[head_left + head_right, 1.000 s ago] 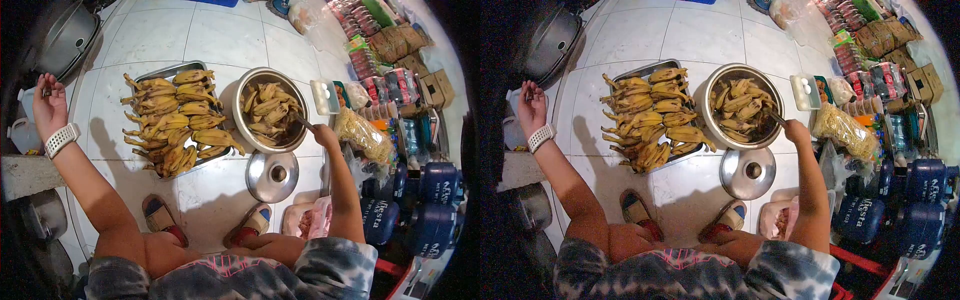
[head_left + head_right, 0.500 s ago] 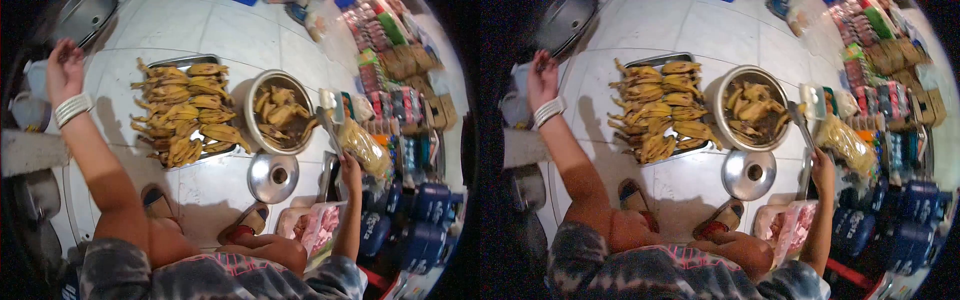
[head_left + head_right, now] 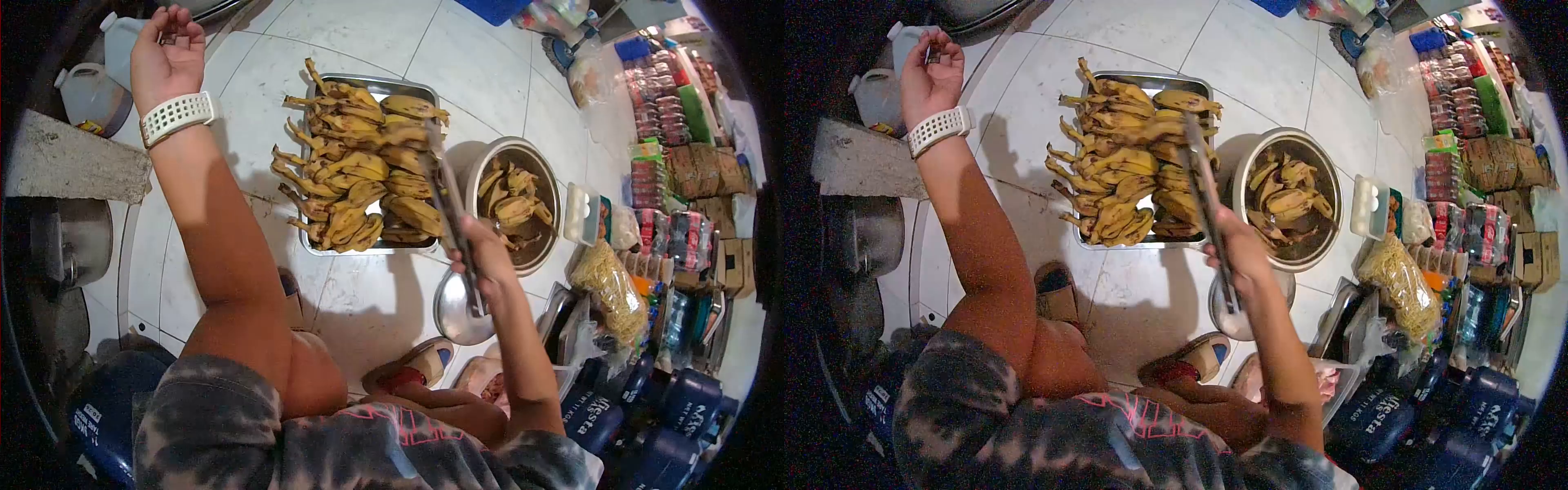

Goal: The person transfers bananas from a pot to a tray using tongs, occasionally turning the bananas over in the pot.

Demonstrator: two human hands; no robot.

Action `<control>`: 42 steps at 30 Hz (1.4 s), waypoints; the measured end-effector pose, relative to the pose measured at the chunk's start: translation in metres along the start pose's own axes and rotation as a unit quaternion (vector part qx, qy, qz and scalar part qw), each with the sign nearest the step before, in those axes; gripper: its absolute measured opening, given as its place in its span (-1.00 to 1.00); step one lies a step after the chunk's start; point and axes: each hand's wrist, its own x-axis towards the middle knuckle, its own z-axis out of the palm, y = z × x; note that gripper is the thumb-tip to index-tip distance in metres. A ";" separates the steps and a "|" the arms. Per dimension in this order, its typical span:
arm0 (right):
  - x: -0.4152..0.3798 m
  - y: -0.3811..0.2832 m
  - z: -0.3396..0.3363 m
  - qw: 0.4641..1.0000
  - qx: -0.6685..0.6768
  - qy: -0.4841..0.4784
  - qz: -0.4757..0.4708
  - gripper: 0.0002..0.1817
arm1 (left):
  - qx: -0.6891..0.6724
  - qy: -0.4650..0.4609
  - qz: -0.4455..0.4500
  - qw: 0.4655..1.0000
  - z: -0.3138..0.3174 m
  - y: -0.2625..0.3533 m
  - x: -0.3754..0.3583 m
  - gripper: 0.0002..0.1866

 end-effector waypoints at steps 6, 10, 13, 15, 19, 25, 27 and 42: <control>0.068 0.001 0.057 0.996 0.072 -0.040 0.027 -0.78 | -0.050 0.034 0.009 0.998 -0.004 0.002 -0.008 -0.91; 0.097 -0.001 0.064 0.998 -0.016 -0.025 0.048 -0.75 | -0.039 0.064 0.042 0.996 0.005 0.000 -0.019 -0.87; 0.107 -0.009 0.060 0.973 -0.218 -0.068 0.018 -0.73 | -0.057 0.042 0.027 0.997 -0.008 0.005 -0.013 -0.85; 0.105 -0.014 0.058 0.942 -0.325 -0.085 0.005 -0.73 | -0.079 0.032 0.017 0.996 -0.016 0.008 -0.011 -0.87; 0.068 -0.037 0.060 0.890 -0.444 -0.098 0.030 -0.75 | -0.092 0.021 -0.019 0.995 -0.036 0.021 -0.003 -0.93; -0.015 -0.064 -0.009 0.823 -0.563 -0.052 -0.049 -0.73 | -0.086 0.051 0.011 0.995 -0.061 0.031 0.013 -0.95; -0.046 -0.063 -0.049 0.867 -0.489 0.006 -0.095 -0.68 | -0.071 0.084 0.018 0.994 -0.061 0.031 0.016 -0.97; -0.065 -0.072 -0.207 0.655 -0.708 0.214 0.154 -0.74 | -0.012 -0.006 -0.042 0.999 -0.042 0.025 0.036 -0.95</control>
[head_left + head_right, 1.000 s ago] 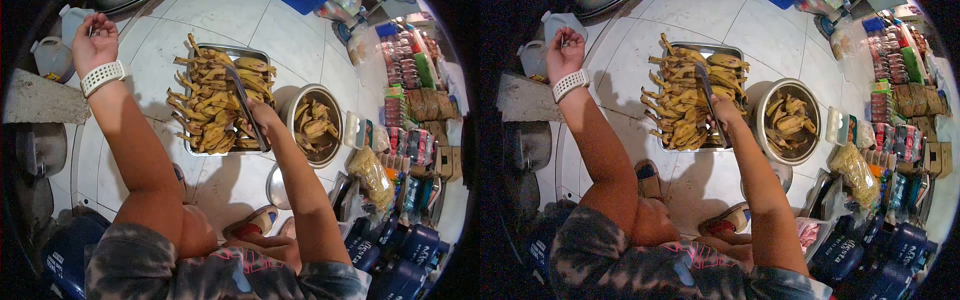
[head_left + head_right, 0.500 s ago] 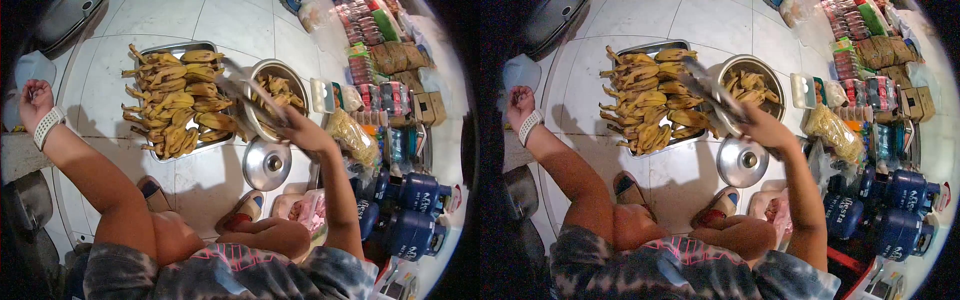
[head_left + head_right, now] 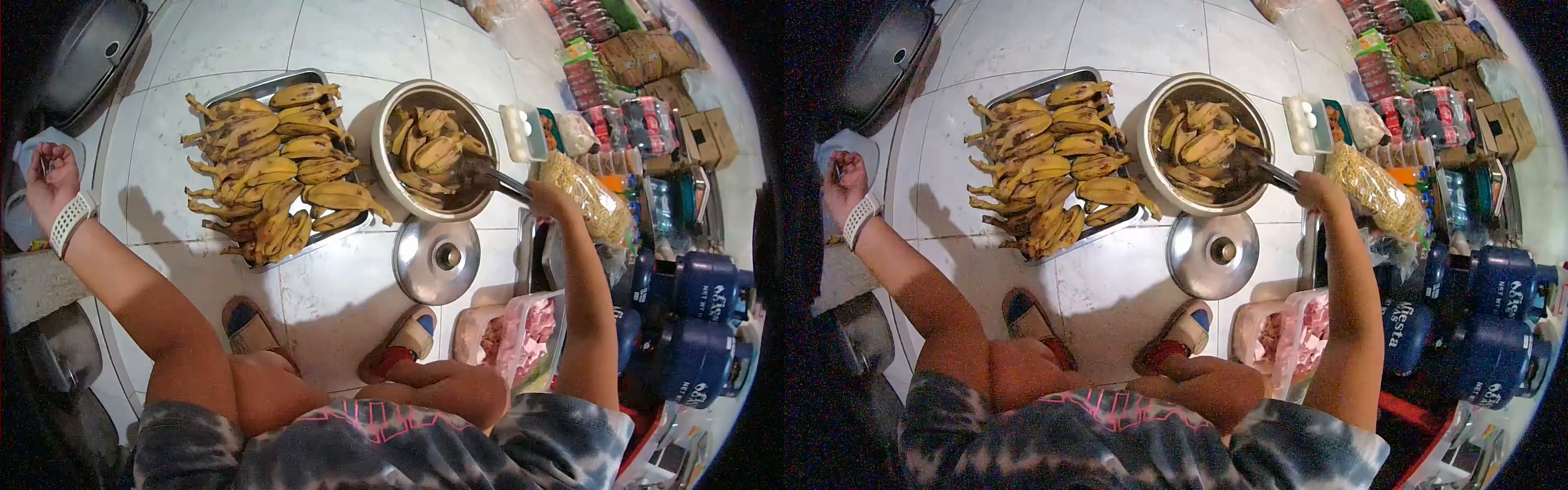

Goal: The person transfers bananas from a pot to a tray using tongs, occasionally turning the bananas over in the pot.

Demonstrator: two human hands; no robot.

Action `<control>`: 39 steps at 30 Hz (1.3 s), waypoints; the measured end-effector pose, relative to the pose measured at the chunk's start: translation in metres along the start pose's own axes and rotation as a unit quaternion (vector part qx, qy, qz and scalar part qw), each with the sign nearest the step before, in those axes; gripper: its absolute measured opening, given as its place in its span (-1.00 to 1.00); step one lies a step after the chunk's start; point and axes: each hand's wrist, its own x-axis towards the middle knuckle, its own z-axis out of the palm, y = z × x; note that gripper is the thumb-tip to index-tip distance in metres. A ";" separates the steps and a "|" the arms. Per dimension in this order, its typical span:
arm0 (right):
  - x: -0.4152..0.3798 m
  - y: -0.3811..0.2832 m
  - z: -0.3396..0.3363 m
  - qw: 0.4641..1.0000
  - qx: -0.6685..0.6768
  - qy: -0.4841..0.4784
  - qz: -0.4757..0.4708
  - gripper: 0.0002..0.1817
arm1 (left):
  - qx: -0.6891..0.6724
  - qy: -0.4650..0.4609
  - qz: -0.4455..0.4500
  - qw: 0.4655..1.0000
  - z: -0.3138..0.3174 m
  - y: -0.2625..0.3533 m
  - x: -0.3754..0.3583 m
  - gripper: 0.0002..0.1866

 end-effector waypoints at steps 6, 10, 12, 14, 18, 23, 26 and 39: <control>0.015 -0.019 -0.009 0.992 0.061 -0.114 0.007 -0.76 | 0.050 -0.006 0.010 0.999 0.032 -0.020 -0.005 -0.91; 0.000 -0.010 -0.028 0.989 0.100 -0.112 0.003 -0.75 | 0.074 -0.008 0.011 0.997 0.054 -0.042 -0.019 -0.88; -0.001 -0.009 -0.028 0.980 0.135 -0.143 0.002 -0.72 | 0.084 -0.031 -0.006 0.996 0.057 -0.050 -0.020 -0.89; -0.005 -0.010 -0.030 0.973 0.160 -0.168 -0.004 -0.64 | 0.078 -0.024 -0.024 0.996 0.056 -0.059 -0.017 -0.90; 0.002 -0.020 -0.023 0.975 0.104 -0.196 -0.004 -0.63 | 0.083 -0.030 -0.026 0.996 0.072 -0.077 -0.029 -0.90; 0.023 -0.013 0.004 0.956 0.204 -0.211 0.003 -0.65 | 0.083 -0.039 -0.027 0.995 0.067 -0.078 -0.026 -0.86; 0.028 -0.014 0.015 0.951 0.219 -0.220 -0.004 -0.66 | 0.070 -0.030 -0.025 0.997 0.062 -0.072 -0.023 -0.85; -0.015 -0.063 0.059 0.993 0.068 -0.079 -0.053 -0.64 | 0.118 0.022 0.035 0.992 0.053 -0.067 -0.010 -0.89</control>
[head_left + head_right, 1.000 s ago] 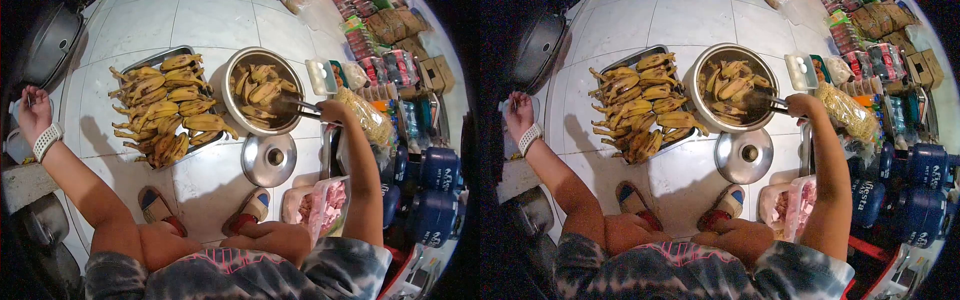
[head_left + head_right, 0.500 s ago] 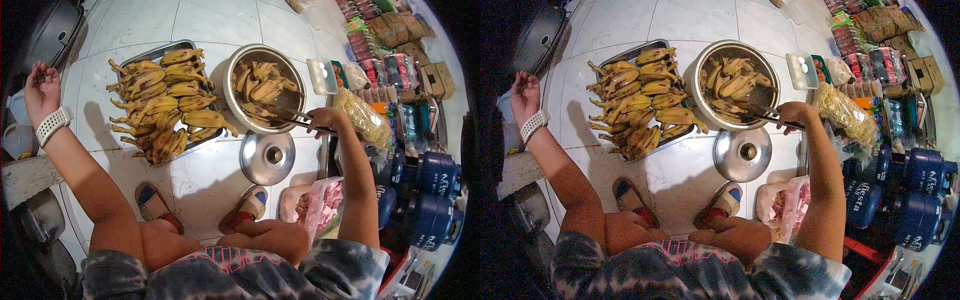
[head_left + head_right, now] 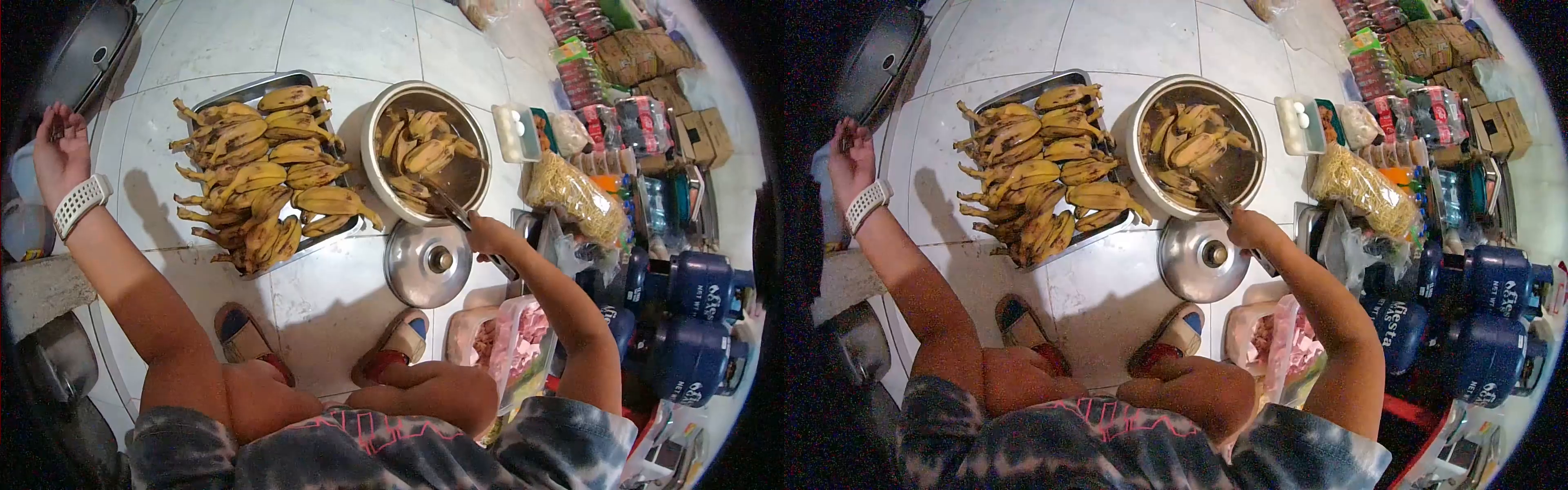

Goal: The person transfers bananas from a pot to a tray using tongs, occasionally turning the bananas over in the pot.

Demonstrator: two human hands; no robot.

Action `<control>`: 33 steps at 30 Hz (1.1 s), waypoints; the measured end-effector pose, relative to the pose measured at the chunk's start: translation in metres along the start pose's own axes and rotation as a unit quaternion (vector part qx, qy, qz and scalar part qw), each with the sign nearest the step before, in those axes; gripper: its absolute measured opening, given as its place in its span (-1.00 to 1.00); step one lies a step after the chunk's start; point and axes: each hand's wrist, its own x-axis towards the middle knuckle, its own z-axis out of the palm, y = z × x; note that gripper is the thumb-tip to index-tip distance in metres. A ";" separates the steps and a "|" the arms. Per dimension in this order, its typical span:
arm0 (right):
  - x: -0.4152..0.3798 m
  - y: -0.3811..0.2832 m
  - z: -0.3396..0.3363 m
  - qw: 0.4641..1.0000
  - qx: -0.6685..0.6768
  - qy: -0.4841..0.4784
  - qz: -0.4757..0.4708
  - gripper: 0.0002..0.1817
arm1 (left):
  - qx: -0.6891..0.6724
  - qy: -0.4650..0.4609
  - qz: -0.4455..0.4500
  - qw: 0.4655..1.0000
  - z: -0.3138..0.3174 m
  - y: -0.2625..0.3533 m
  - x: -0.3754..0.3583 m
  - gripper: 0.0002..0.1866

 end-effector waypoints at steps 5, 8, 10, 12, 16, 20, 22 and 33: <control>0.016 -0.015 0.004 0.999 -0.039 -0.022 -0.024 -0.66 | -0.003 0.017 -0.003 1.000 0.010 -0.008 -0.009 -0.89; 0.028 -0.023 0.004 0.998 -0.043 -0.035 -0.033 -0.67 | -0.020 0.018 -0.012 1.000 0.000 -0.005 -0.004 -0.89; 0.032 -0.027 0.003 0.999 -0.020 -0.041 -0.020 -0.68 | -0.031 0.023 -0.009 0.999 -0.007 -0.002 0.001 -0.90; 0.032 -0.027 0.001 0.998 0.032 -0.045 0.006 -0.70 | -0.036 0.029 -0.002 0.999 -0.014 0.002 0.005 -0.89; 0.050 0.005 0.016 0.961 0.273 -0.030 0.012 -0.71 | -0.073 0.015 -0.019 0.997 -0.029 0.013 0.008 -0.88; 0.040 0.019 0.033 0.844 0.528 -0.045 0.083 -0.66 | -0.115 0.012 -0.012 0.993 -0.041 0.028 0.004 -0.88; 0.026 0.009 0.036 0.856 0.511 0.024 0.070 -0.66 | -0.117 0.021 -0.005 0.993 -0.046 0.036 0.001 -0.89; -0.059 0.030 0.060 0.906 0.227 0.356 -0.036 -0.62 | -0.133 0.009 0.005 0.991 -0.070 0.057 0.013 -0.92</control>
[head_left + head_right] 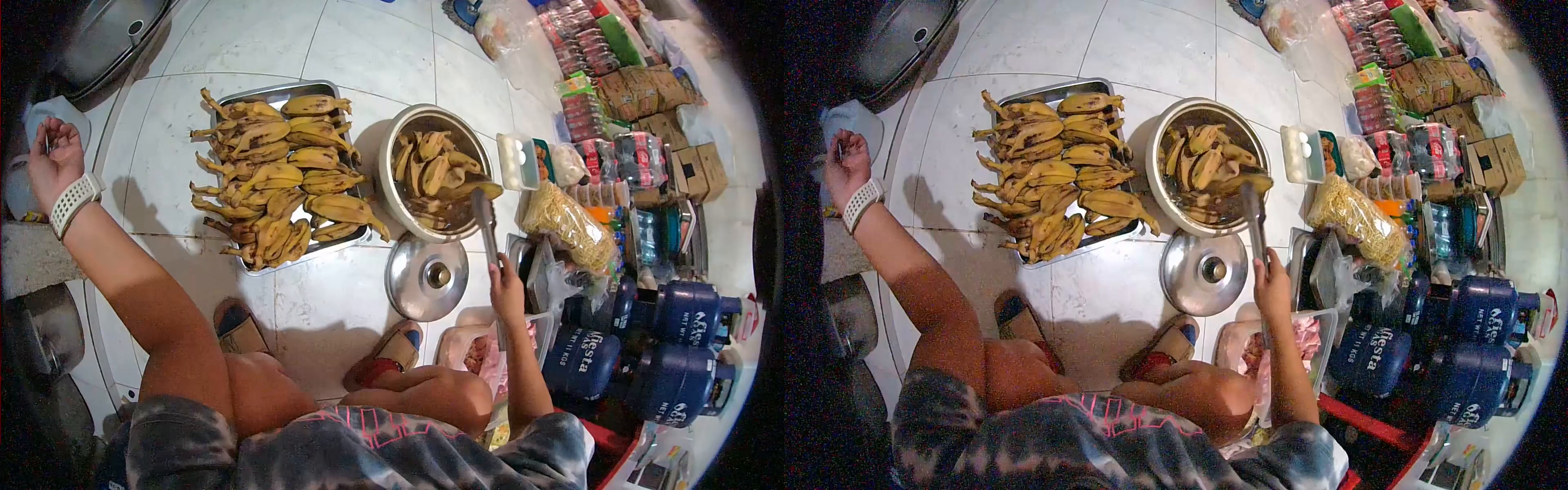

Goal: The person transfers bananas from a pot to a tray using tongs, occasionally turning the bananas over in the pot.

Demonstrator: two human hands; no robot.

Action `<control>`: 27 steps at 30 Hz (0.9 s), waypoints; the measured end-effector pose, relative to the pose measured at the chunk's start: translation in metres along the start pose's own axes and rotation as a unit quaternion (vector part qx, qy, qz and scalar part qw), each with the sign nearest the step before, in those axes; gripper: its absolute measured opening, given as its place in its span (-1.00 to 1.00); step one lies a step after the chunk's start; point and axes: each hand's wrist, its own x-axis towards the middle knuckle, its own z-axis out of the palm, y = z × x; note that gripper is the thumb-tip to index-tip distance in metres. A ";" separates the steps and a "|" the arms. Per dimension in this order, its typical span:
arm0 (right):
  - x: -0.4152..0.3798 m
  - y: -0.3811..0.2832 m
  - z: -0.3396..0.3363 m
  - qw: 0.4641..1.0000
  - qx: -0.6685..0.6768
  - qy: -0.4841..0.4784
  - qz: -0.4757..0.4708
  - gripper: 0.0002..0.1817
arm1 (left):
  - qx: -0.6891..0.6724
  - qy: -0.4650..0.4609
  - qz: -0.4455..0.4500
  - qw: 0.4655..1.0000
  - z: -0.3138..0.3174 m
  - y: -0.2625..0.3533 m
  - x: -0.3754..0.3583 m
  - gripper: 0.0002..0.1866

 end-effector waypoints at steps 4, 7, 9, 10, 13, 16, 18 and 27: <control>-0.006 0.007 -0.006 0.996 -0.001 0.074 -0.052 -0.63 | 0.016 0.007 -0.004 1.000 0.013 -0.020 -0.009 -0.91; -0.006 -0.004 -0.007 0.989 -0.020 0.093 -0.109 -0.62 | -0.022 -0.029 -0.028 0.999 0.032 -0.038 -0.028 -0.89; 0.000 -0.013 -0.009 0.993 -0.041 0.060 -0.096 -0.63 | 0.000 -0.031 -0.004 0.999 0.039 -0.046 -0.035 -0.87; 0.003 -0.024 -0.012 0.981 -0.067 0.077 -0.163 -0.64 | 0.002 -0.008 0.009 1.000 0.046 -0.050 -0.039 -0.87; 0.023 -0.046 -0.018 0.967 -0.051 0.072 -0.241 -0.61 | -0.001 0.038 0.032 0.999 0.050 -0.051 -0.041 -0.89; 0.049 -0.093 -0.026 0.937 -0.105 0.060 -0.327 -0.57 | -0.008 0.049 0.024 0.998 0.046 -0.048 -0.038 -0.91; 0.066 -0.129 -0.025 0.941 -0.172 0.028 -0.289 -0.56 | -0.022 0.048 0.016 0.998 0.044 -0.045 -0.041 -0.91; 0.127 -0.260 0.054 0.834 -0.395 -0.066 -0.379 -0.78 | -0.012 0.094 0.041 0.995 0.029 -0.031 -0.043 -0.91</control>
